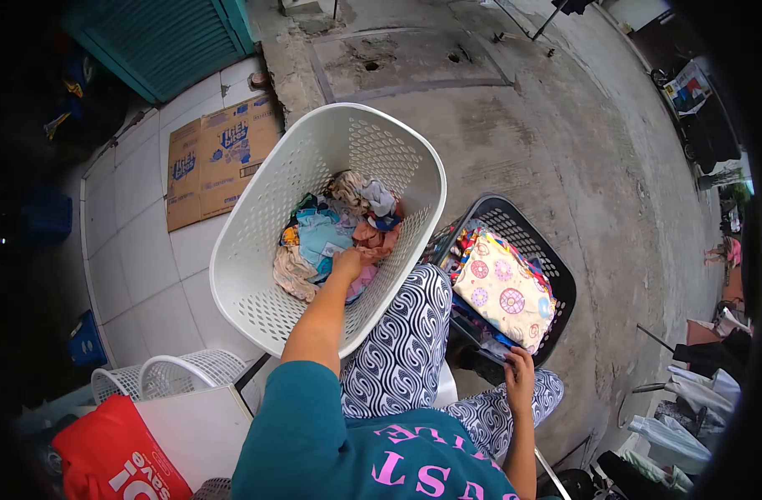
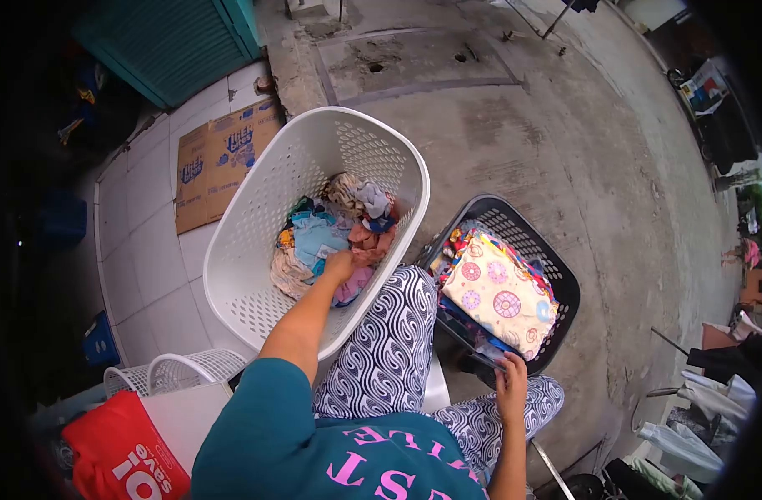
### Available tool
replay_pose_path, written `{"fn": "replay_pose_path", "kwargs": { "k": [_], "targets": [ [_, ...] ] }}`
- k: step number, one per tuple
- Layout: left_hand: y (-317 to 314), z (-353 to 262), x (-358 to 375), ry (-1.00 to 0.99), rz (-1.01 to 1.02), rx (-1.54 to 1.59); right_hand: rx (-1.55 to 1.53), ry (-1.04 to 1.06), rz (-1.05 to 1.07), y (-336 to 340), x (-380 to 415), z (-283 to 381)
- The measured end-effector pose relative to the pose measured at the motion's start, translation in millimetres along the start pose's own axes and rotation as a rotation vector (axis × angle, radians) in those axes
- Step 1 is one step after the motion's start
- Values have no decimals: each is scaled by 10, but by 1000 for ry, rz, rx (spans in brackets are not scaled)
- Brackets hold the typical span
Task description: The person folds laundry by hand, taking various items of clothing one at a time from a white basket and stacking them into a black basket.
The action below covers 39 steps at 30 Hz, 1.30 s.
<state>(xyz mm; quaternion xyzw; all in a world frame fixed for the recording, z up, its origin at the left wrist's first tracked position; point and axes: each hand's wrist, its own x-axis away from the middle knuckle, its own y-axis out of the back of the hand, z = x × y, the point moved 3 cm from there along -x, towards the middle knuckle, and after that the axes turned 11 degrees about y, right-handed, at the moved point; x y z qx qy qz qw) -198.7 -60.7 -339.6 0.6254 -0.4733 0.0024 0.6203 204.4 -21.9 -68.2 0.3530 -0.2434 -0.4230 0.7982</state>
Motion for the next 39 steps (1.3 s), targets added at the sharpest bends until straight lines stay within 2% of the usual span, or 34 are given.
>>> {"fn": "replay_pose_path", "kwargs": {
  "k": [2, 3, 5, 6, 8, 9, 11, 14, 15, 16, 17, 19, 20, 21, 22, 23, 25, 26, 28, 30, 32, 33, 35, 36, 38, 39],
  "targets": [
    [510, -90, 87, -137, 10, 444, -43, 70, -45, 7, -163, 27],
    [723, -124, 111, -138, 1, 437, -80, 135, -88, 18, -261, 96],
    [1177, -272, 216, -308, 57, 681, -107, 163, -106, -6, -489, 281],
    [1416, -341, 305, -317, 42, 672, -203, 207, -102, -36, -606, 396],
    [1875, -548, 590, -470, 196, 728, -307, 263, -116, -73, -813, 656],
    [2140, -656, 807, -481, 180, 715, -365, 311, -103, -96, -904, 816],
    [2629, -926, 1309, -511, 342, 918, -488, 410, -97, -154, -1077, 1073],
    [3132, -1288, 1879, -610, 313, 937, -634, 396, -108, -159, -1260, 1526],
    [3198, -1412, 2030, -629, 307, 920, -566, 464, -167, -111, -1316, 1695],
    [3232, -1543, 2202, -732, 323, 944, -573, 520, -210, 6, -1333, 1936],
    [3277, -1659, 2390, -836, 343, 966, -512, 611, -345, 134, -1333, 2156],
    [3328, -1838, 2725, -863, 358, 865, -525, 498, -300, 311, -1438, 2245],
    [3383, -1912, 2855, -1024, 109, 919, -655, 493, -341, 471, -1450, 2276],
    [3440, -1964, 2979, -1181, -144, 967, -937, 472, -319, 609, -1448, 2291],
    [3460, -1947, 2997, -1171, -346, 779, -1011, 510, -357, 721, -1452, 2236],
    [3438, -1966, 3009, -1201, -336, 772, -1078, 548, -399, 840, -1439, 2159],
    [3230, -2079, 2982, -1131, -161, 493, -1119, 554, -407, 1094, -1357, 2036],
    [3065, -2124, 2909, -1005, 30, 493, -1114, 562, -400, 1207, -1335, 1953],
    [2768, -2207, 2652, -1003, 36, 431, -1071, 558, -416, 1476, -1203, 1860],
    [2524, -2379, 2453, -1006, 32, 361, -1010, 586, -519, 1684, -1126, 1736],
    [2459, -2552, 2417, -1122, -191, 574, -906, 617, -609, 1859, -1098, 1525],
    [2482, -2649, 2486, -1159, -176, 564, -889, 617, -647, 1948, -1079, 1399],
    [2651, -2767, 2622, -1105, -365, 643, -771, 508, -728, 2142, -1018, 1141],
    [2681, -2821, 2619, -1138, -354, 640, -738, 467, -788, 2241, -948, 1006],
    [2694, -2900, 2471, -1007, -325, 488, -740, 476, -841, 2356, -873, 760],
    [2702, -2935, 2358, -1026, -316, 482, -757, 483, -859, 2394, -823, 674]
  ]
}}
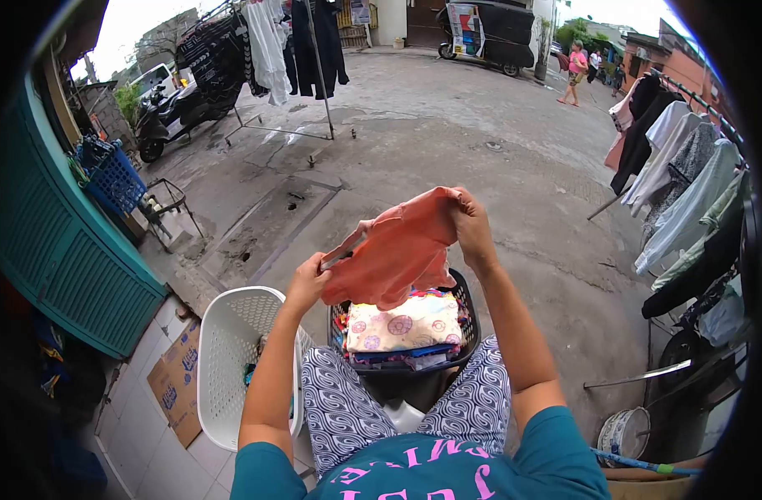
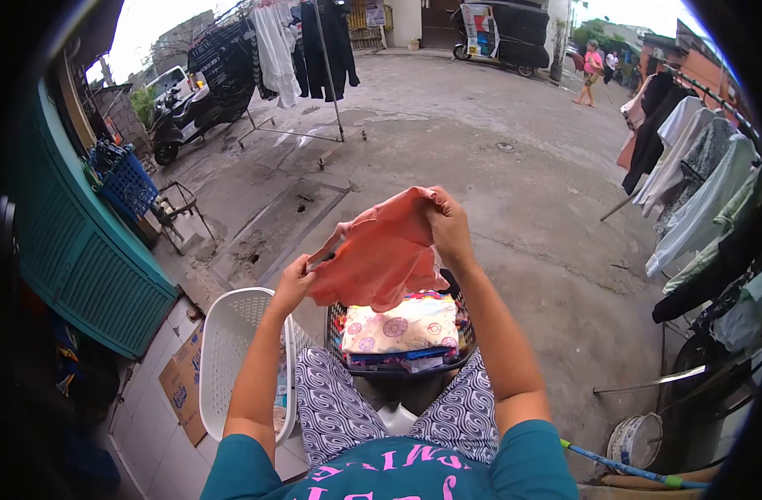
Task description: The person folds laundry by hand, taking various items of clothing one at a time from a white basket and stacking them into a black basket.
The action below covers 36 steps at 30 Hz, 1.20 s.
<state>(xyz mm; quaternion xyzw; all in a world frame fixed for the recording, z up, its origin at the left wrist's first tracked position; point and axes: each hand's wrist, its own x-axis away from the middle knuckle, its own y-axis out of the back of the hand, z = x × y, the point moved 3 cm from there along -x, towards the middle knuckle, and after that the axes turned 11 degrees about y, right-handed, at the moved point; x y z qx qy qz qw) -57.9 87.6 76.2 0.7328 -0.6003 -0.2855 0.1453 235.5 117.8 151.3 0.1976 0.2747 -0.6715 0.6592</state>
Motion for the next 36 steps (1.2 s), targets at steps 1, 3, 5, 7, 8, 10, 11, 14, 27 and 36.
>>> {"fn": "replay_pose_path", "kwargs": {
  "k": [1, 3, 5, 7, 8, 10, 11, 14, 27, 36],
  "targets": [
    [-50, 109, -56, 47, 129, 70, 52, -39, 53, 61, 4, 75],
    [38, 8, -57, 64, 179, 226, 13, -125, 65, 323, 44, 263],
    [249, -387, -44, -37, 136, 373, -70, -201, 53, 520, 67, 385],
    [160, -533, -30, 23, 268, 530, -20, -195, 59, 580, 162, 290],
    [14, -502, 34, 157, 461, 523, 33, -186, 72, 670, 215, 278],
    [-15, -135, -99, -210, 396, -259, -45, -217, 118, 788, 272, 313],
    [53, -137, -101, -61, 412, 2, -49, -201, 105, 825, 300, 417],
    [364, -328, -113, 108, 416, 372, -93, -164, 28, 937, 292, 530],
    [144, -313, -331, -123, 191, 409, -359, -398, -234, 1242, 288, -297],
    [-129, 174, 941, 31, 390, 195, -217, -569, -111, 1515, 1598, -228]
  ]
}}
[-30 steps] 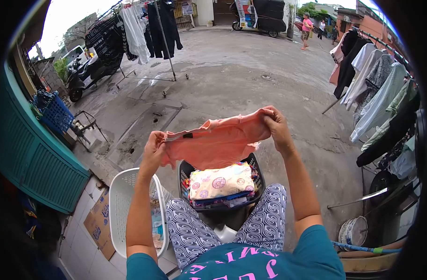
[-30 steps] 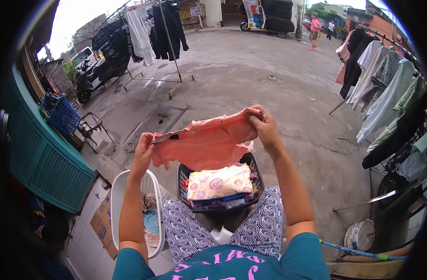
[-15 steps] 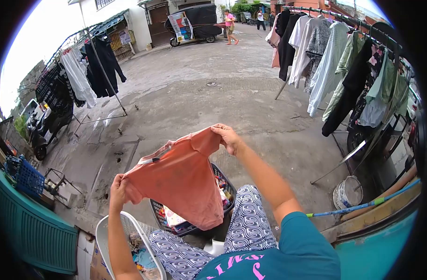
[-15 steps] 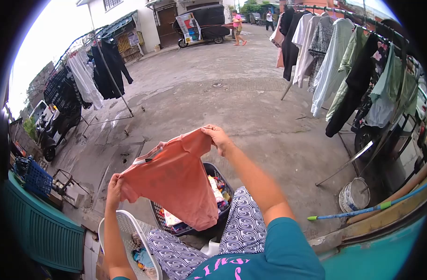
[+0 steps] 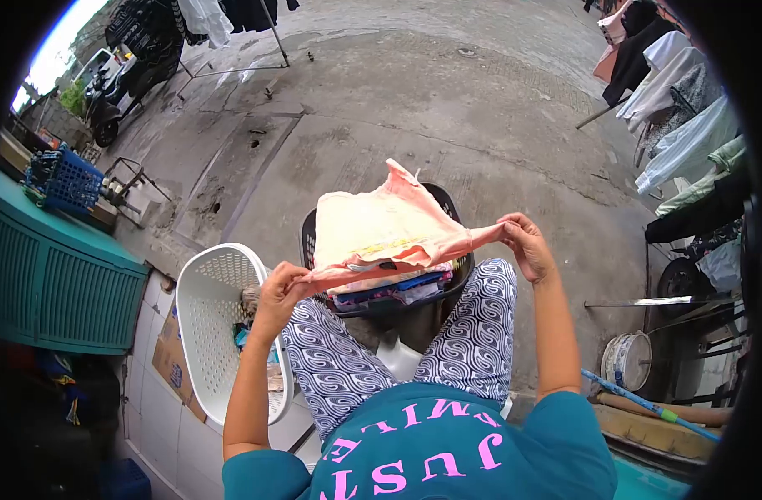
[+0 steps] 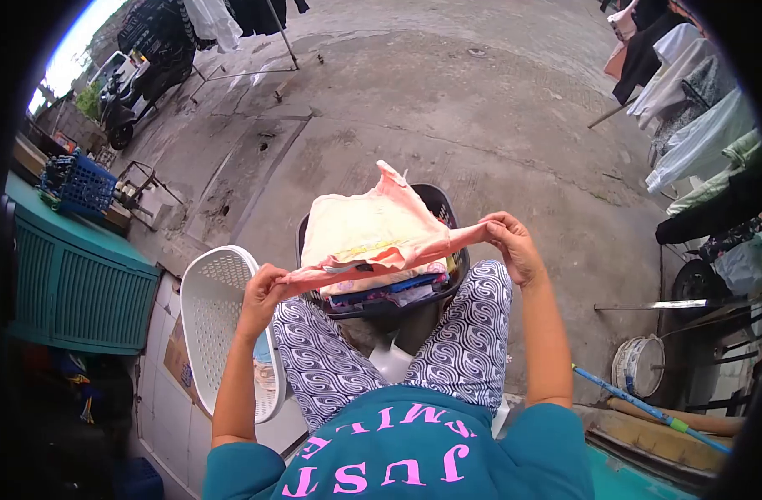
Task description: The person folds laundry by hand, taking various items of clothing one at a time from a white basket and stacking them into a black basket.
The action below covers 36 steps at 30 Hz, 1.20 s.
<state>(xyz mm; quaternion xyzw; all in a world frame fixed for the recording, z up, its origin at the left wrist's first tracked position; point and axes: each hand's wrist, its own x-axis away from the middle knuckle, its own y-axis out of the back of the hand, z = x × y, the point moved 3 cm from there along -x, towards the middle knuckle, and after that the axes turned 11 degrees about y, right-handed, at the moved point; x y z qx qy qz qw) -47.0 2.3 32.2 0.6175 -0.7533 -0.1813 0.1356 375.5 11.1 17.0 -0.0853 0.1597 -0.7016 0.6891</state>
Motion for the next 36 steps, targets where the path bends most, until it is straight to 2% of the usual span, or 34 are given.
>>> {"fn": "replay_pose_path", "kwargs": {
  "k": [2, 5, 8, 10, 12, 14, 15, 16, 17, 18, 20, 21, 22, 23, 24, 25, 26, 27, 29, 30, 32, 33, 34, 35, 36],
  "targets": [
    [-229, 210, 245, 172, 63, 50, -37, -150, -29, 100, 289, -258],
    [-436, 501, 420, 204, 86, -60, 41, -238, -29, 184, 544, -572],
    [-459, 529, 385, 271, 147, -154, 163, -310, 12, 198, 512, -757],
    [-344, 526, 93, 129, 86, -177, 169, -240, -13, 98, 271, -748],
    [-199, 464, -300, 68, 2, -166, 149, -192, -76, 5, -94, -694],
    [-72, 361, -631, 135, -118, -297, 145, -167, -101, 26, -488, -786],
    [-87, 379, -723, 132, -122, -295, 329, -9, -188, 11, -680, -809],
    [-118, 419, -811, 52, -266, -494, 510, 151, -276, -6, -780, -844],
    [-178, 460, -869, -28, -410, -692, 703, 226, -295, -38, -814, -909],
    [-308, 567, -919, -16, -351, -623, 896, 300, -311, -94, -859, -955],
    [-656, 713, -911, 1, -219, -464, 1147, 413, -138, -439, -752, -1055],
    [-1021, 1020, -829, -11, -108, -489, 1293, 405, 98, -693, -606, -1441],
    [-1191, 1196, -762, 67, -31, -558, 1321, 427, 244, -728, -529, -1702],
    [-1432, 1747, -743, 111, 84, -682, 1453, 281, 330, -789, -386, -1895],
    [-1472, 1758, -598, 120, 81, -680, 1550, 90, 420, -695, -261, -2213],
    [-1544, 1739, -449, 217, 148, -750, 1509, -165, 489, -695, -124, -2247],
    [-1594, 1717, -369, 318, 213, -816, 1526, -215, 519, -623, -12, -2339],
    [-1586, 1665, -382, 340, 198, -813, 1548, -204, 504, -586, 55, -2384],
    [-1528, 1648, -370, 419, 323, -695, 1559, -194, 524, -597, 79, -2363],
    [-1518, 1679, -392, 385, 281, -672, 1548, -195, 556, -601, 34, -2306],
    [-1348, 1519, -480, 355, 310, -562, 1460, 86, 589, -363, -43, -2483],
    [-1186, 1461, -493, 259, 312, -323, 1419, -13, 656, -347, -84, -2372],
    [-888, 1303, -442, 276, 340, -174, 1255, 7, 694, -270, -116, -2277],
    [-584, 1046, -422, 275, 370, -24, 1194, -94, 696, -286, -123, -2053],
    [-221, 878, -334, 317, 338, 242, 1154, -352, 559, -323, -122, -1807]
  ]
}}
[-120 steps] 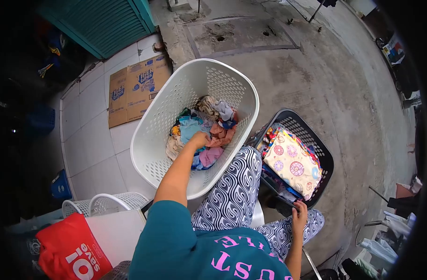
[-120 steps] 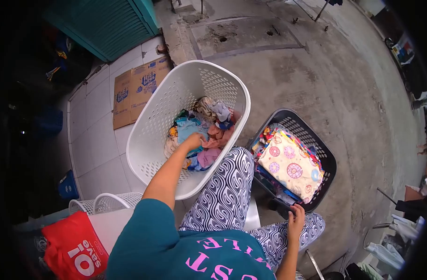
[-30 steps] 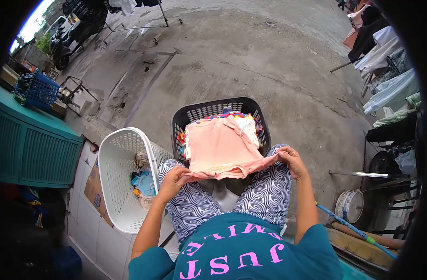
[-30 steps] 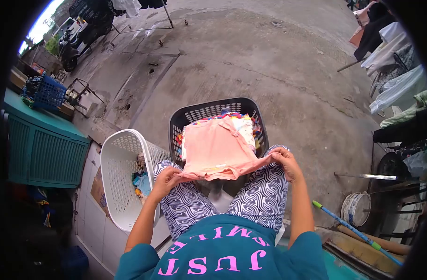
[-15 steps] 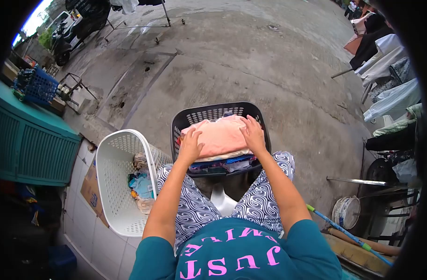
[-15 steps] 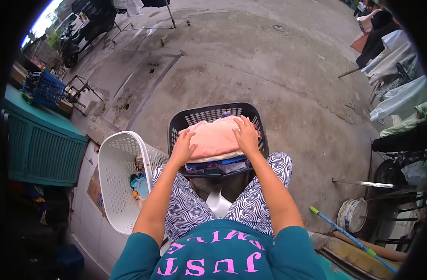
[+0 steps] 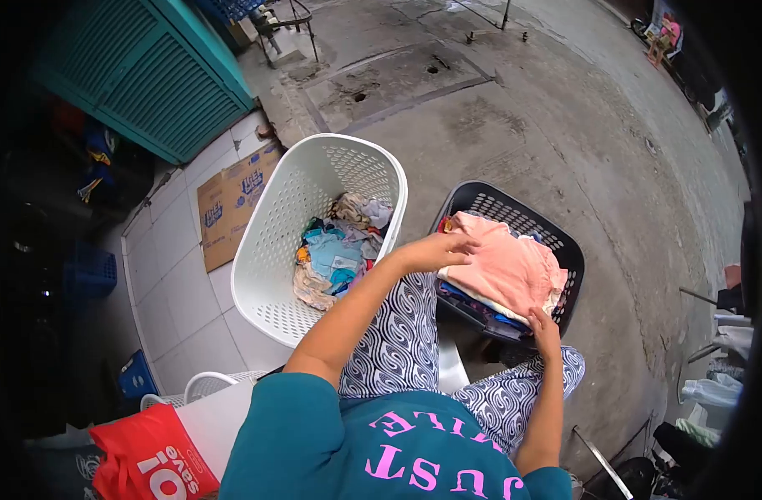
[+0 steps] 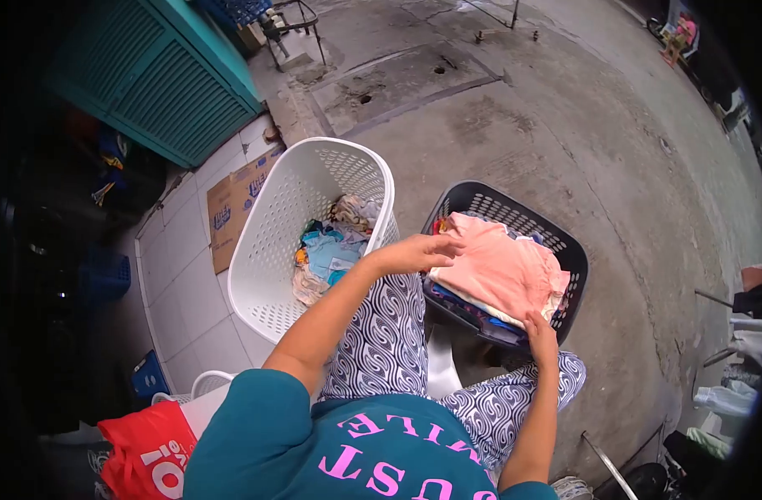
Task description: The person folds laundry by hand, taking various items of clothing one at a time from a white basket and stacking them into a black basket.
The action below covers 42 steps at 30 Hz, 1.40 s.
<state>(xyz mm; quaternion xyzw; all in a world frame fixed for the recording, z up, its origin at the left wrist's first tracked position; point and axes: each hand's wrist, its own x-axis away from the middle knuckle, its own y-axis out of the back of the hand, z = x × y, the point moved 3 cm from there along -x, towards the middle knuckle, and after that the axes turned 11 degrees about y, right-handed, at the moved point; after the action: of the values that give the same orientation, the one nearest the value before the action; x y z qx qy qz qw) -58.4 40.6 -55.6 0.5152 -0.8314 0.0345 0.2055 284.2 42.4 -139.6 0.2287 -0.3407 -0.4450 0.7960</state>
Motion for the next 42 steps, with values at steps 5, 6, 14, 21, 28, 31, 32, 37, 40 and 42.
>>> {"fn": "replay_pose_path", "kwargs": {
  "k": [5, 6, 14, 21, 28, 31, 32, 37, 40, 42],
  "targets": [
    [1354, 698, 783, -40, -771, 451, 674, -28, -392, 442, 676, -203],
    [1493, 1095, 834, 31, -893, 370, 601, -68, -482, 458, 768, -270],
    [625, 3096, 897, 824, -507, -520, -217, -420, -851, 134, 1766, -568],
    [272, 3362, 852, 732, -587, -1021, -326, -679, -486, -91, 2600, -428],
    [593, 3320, 876, 688, -604, -649, -685, -496, -813, -197, 2162, -210],
    [515, 3054, 1056, 677, -386, -810, -582, -502, -595, -117, 2481, -360],
    [422, 3153, 1087, 670, -390, -816, -452, -527, -319, -139, 2685, -430],
    [232, 3359, 1058, 820, -613, -1091, -239, -287, -60, -134, 3173, -908],
    [218, 3545, 978, 740, -757, -1129, -421, -387, -332, -173, 3064, -646],
    [303, 3467, 951, 749, -685, -1049, -518, -502, -341, -208, 2983, -506]
  ]
}}
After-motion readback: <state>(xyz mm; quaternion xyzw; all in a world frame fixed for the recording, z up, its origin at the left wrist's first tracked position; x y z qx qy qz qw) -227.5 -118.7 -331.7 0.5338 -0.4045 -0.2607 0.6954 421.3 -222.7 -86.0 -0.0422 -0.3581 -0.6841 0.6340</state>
